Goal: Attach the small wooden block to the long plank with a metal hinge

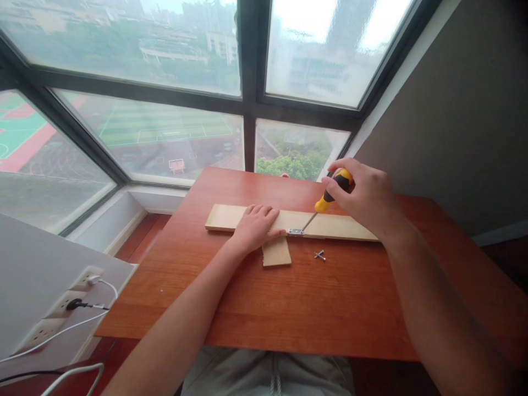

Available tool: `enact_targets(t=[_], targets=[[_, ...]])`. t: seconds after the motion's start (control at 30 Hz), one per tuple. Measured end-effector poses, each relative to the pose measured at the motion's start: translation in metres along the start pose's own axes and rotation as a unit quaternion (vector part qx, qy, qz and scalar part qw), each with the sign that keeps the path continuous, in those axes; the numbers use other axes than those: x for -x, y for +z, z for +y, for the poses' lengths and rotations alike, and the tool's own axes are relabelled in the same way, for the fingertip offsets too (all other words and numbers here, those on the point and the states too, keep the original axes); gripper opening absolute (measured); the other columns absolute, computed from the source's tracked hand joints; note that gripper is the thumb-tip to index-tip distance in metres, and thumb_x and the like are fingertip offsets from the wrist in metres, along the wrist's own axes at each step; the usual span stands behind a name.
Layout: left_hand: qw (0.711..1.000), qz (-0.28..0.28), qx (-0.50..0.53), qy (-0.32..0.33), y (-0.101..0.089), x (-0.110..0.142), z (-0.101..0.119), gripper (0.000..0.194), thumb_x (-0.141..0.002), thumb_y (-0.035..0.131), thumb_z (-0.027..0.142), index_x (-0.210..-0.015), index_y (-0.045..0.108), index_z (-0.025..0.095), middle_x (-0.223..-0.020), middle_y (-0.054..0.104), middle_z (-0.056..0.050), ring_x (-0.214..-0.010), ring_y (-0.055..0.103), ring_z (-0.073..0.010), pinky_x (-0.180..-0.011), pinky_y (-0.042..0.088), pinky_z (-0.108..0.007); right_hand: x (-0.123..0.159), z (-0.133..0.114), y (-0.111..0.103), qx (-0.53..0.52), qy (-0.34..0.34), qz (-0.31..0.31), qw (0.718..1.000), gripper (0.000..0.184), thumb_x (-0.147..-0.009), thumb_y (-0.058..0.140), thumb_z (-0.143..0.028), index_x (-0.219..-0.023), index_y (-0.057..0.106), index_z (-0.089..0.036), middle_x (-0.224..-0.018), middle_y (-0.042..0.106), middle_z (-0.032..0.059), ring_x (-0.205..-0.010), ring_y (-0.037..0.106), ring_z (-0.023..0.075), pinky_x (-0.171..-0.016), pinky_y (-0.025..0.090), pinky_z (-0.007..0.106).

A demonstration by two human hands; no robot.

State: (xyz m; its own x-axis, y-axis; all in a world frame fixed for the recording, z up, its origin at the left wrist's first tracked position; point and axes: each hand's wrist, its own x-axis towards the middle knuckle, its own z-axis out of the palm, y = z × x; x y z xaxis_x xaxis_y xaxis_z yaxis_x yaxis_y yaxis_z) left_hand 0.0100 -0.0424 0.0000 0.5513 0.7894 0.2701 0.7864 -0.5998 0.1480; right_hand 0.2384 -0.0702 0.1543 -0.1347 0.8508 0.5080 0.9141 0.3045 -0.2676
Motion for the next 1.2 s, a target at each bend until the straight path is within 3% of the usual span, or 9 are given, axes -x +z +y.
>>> enact_targets(t=[0.2,0.4,0.57,0.77,0.9,1.0,1.13,1.2], targets=[[1.000,0.001,-0.003,0.000,0.000,0.000,0.000,0.059,-0.091,0.041,0.067,-0.127,0.053,0.022,-0.123,0.060,-0.012,-0.114,0.053,-0.0277,-0.101,0.033,-0.041,-0.002,-0.007,-0.008,-0.035,-0.048,-0.057,0.997,0.034,-0.077,0.056,-0.021,-0.111,0.059,-0.023,-0.105,0.068,0.0065,-0.079,0.062,0.0200,-0.070,0.047,0.034],[1.000,0.001,-0.004,0.001,0.000,0.000,0.000,0.058,-0.091,0.041,0.066,-0.128,0.053,0.022,-0.124,0.060,-0.012,-0.115,0.052,-0.0275,-0.101,0.033,-0.040,-0.004,-0.008,-0.008,0.040,-0.024,-0.037,0.998,0.021,-0.085,0.055,-0.036,-0.101,0.062,-0.024,-0.084,0.067,0.0053,-0.069,0.059,0.0206,-0.064,0.043,0.035],[1.000,0.003,-0.010,0.001,-0.001,0.000,0.001,0.060,-0.091,0.040,0.067,-0.127,0.054,0.022,-0.124,0.060,-0.012,-0.114,0.053,-0.0275,-0.101,0.033,-0.041,-0.003,-0.006,-0.005,-0.013,-0.064,-0.059,0.996,0.034,-0.079,0.055,-0.025,-0.113,0.057,-0.024,-0.114,0.064,0.0083,-0.083,0.062,0.0205,-0.067,0.044,0.033],[1.000,-0.001,-0.008,-0.001,-0.002,0.000,0.001,0.060,-0.090,0.041,0.067,-0.127,0.054,0.021,-0.123,0.060,-0.012,-0.114,0.053,-0.0276,-0.101,0.033,-0.041,-0.007,-0.005,0.002,0.081,-0.003,-0.007,0.997,0.021,-0.086,0.054,-0.039,-0.099,0.061,-0.025,-0.089,0.067,0.0063,-0.076,0.060,0.0235,-0.062,0.040,0.035],[1.000,-0.003,-0.008,-0.002,-0.002,0.000,0.001,0.059,-0.091,0.041,0.066,-0.127,0.053,0.022,-0.124,0.060,-0.012,-0.115,0.052,-0.0274,-0.102,0.033,-0.040,-0.007,-0.005,0.000,0.039,-0.017,-0.027,0.999,0.030,-0.079,0.054,-0.026,-0.109,0.059,-0.024,-0.100,0.068,0.0070,-0.075,0.060,0.0213,-0.064,0.041,0.034],[1.000,-0.005,-0.004,-0.003,-0.002,0.000,0.001,0.058,-0.091,0.041,0.066,-0.128,0.053,0.022,-0.125,0.059,-0.012,-0.115,0.052,-0.0275,-0.102,0.032,-0.041,-0.006,-0.006,-0.002,0.031,-0.024,-0.034,0.999,0.032,-0.080,0.054,-0.028,-0.111,0.059,-0.024,-0.105,0.067,0.0077,-0.073,0.060,0.0206,-0.063,0.041,0.034],[1.000,-0.005,-0.001,-0.001,-0.003,0.000,0.001,0.059,-0.091,0.041,0.066,-0.127,0.054,0.022,-0.124,0.060,-0.012,-0.114,0.052,-0.0279,-0.102,0.033,-0.042,-0.006,-0.007,-0.002,0.075,0.004,-0.009,0.997,0.024,-0.085,0.053,-0.043,-0.099,0.063,-0.025,-0.086,0.068,0.0065,-0.072,0.060,0.0234,-0.061,0.039,0.034],[1.000,-0.005,0.002,-0.001,-0.002,0.000,0.001,0.058,-0.091,0.041,0.066,-0.127,0.054,0.022,-0.124,0.060,-0.012,-0.114,0.052,-0.0281,-0.102,0.033,-0.042,-0.006,-0.007,-0.001,0.062,0.001,-0.010,0.998,0.021,-0.086,0.052,-0.038,-0.097,0.063,-0.025,-0.083,0.069,0.0062,-0.073,0.061,0.0231,-0.062,0.040,0.035]])
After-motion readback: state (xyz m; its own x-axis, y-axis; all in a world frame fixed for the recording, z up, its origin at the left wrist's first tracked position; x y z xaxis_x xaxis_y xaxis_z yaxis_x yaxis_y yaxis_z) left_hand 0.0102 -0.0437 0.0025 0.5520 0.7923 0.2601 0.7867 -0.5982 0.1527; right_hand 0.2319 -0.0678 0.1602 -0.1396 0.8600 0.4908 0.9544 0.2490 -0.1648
